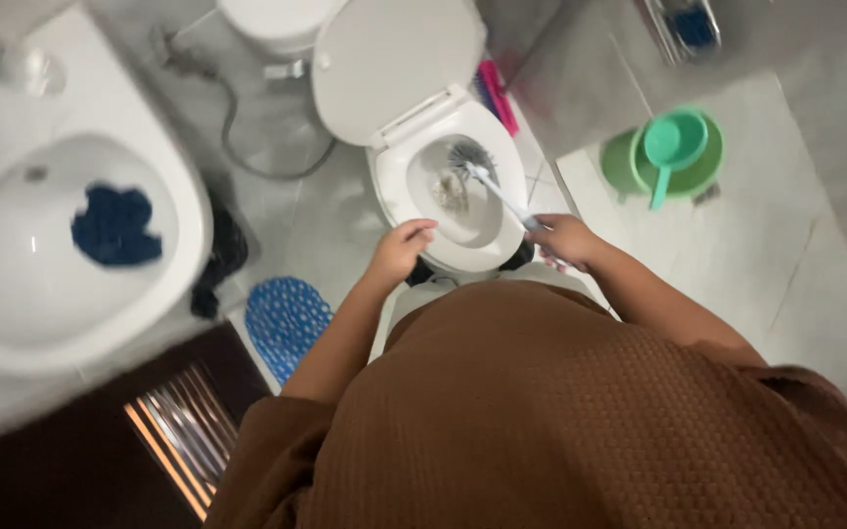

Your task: The person cleans the toilet bowl using a toilet brush and flushes it. They then open a packet of toilet cleaner and place it on the tank. Finally, they clean the sink basin using a blue cloth, a green cleaning powder, and liquid soap, rinsing the cloth under running water.

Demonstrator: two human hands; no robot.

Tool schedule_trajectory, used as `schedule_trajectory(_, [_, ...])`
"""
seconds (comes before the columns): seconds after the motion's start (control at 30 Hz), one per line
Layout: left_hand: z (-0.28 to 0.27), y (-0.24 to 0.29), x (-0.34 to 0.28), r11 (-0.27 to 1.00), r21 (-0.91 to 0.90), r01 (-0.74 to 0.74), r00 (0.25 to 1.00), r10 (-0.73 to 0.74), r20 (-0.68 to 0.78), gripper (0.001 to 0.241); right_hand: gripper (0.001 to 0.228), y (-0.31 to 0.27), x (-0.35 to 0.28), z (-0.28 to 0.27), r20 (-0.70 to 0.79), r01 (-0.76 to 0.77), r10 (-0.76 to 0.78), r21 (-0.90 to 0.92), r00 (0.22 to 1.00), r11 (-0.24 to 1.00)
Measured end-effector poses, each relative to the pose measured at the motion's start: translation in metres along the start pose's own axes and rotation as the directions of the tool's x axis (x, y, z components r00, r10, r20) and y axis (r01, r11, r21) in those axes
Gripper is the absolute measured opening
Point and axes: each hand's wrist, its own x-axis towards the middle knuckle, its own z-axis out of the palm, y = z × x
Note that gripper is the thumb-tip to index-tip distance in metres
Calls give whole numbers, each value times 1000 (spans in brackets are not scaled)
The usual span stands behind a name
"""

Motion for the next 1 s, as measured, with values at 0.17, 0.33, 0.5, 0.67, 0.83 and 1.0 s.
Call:
schedule_trajectory(0.17, [19,-32,69,996,58,70,959,-83,272,35,63,-6,3,66,-72,-9,25,219,997,976])
schedule_trajectory(0.33, [35,-12,93,927,-21,376,824,-323,465,57,62,-25,-15,99,-92,34,-9,275,996,961])
schedule_trajectory(0.5, [48,-28,100,812,-222,540,750,-344,565,52,73,-33,-39,109,-19,9,-5,202,1000,979])
schedule_trajectory(0.67, [49,-25,90,829,-245,503,768,-299,566,43,84,-53,-57,105,13,24,-27,173,1000,985])
schedule_trajectory(0.83, [31,-10,87,802,-348,486,799,-247,548,33,93,-102,-90,94,87,90,-108,190,990,978])
schedule_trajectory(1.0, [13,-23,93,809,-398,433,832,-189,521,33,86,-120,-84,99,85,129,-140,120,987,984])
